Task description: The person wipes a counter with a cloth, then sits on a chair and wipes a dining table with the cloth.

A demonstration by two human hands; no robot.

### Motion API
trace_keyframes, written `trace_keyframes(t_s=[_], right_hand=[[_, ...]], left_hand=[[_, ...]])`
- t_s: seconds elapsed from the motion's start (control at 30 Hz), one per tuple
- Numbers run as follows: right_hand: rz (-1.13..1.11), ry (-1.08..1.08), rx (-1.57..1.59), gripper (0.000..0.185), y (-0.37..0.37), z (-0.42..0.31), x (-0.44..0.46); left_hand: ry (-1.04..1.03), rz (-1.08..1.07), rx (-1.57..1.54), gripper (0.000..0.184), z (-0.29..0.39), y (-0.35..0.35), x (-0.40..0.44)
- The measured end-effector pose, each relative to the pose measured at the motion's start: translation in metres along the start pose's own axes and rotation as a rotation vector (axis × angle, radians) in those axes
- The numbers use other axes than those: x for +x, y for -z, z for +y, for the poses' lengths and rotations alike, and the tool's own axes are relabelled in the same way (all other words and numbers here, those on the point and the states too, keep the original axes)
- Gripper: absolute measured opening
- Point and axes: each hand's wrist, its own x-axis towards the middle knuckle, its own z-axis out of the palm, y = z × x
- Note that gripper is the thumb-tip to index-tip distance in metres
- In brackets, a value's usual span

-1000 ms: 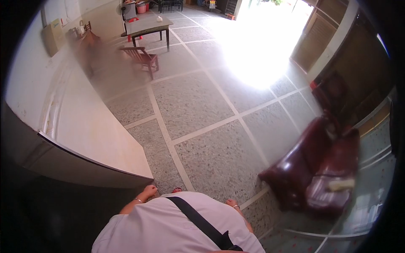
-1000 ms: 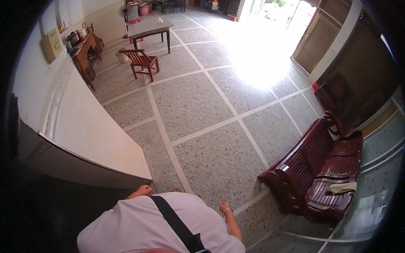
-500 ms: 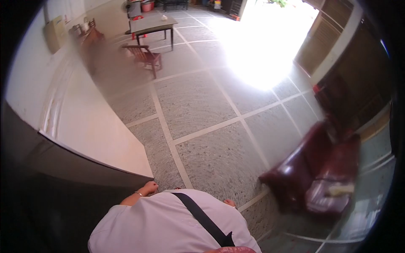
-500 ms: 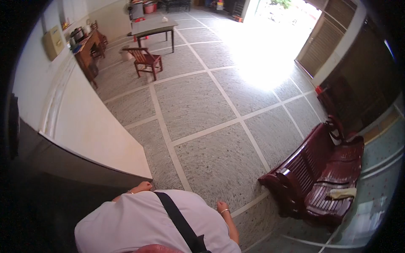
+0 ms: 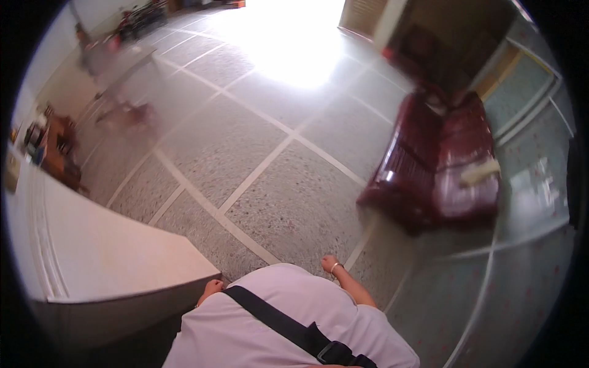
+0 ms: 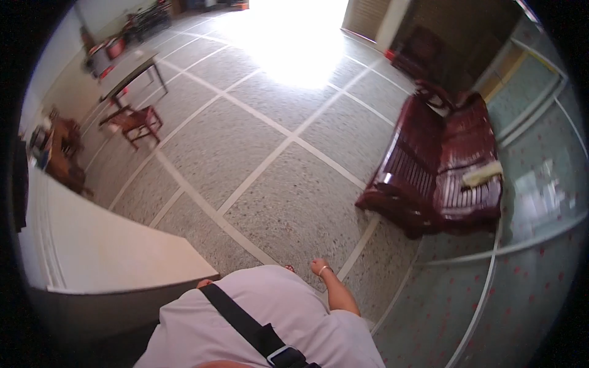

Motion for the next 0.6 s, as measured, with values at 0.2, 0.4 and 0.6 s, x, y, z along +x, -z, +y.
trace_keyframes(t_s=[0.2,0.4,0.6], right_hand=[[0.037,-0.112,0.032,0.028,-0.013,-0.001,-0.004],[0.069,-0.129,0.092,0.026,-0.014,0.001,-0.014],[0.113,-0.191,0.155,0.025,-0.019,0.017,-0.022]], left_hand=[[0.055,-0.049,0.033,0.03,0.007,0.011,0.008],[0.054,-0.078,0.063,0.031,0.024,0.018,0.023],[0.031,-0.073,0.08,0.032,0.025,0.02,0.028]])
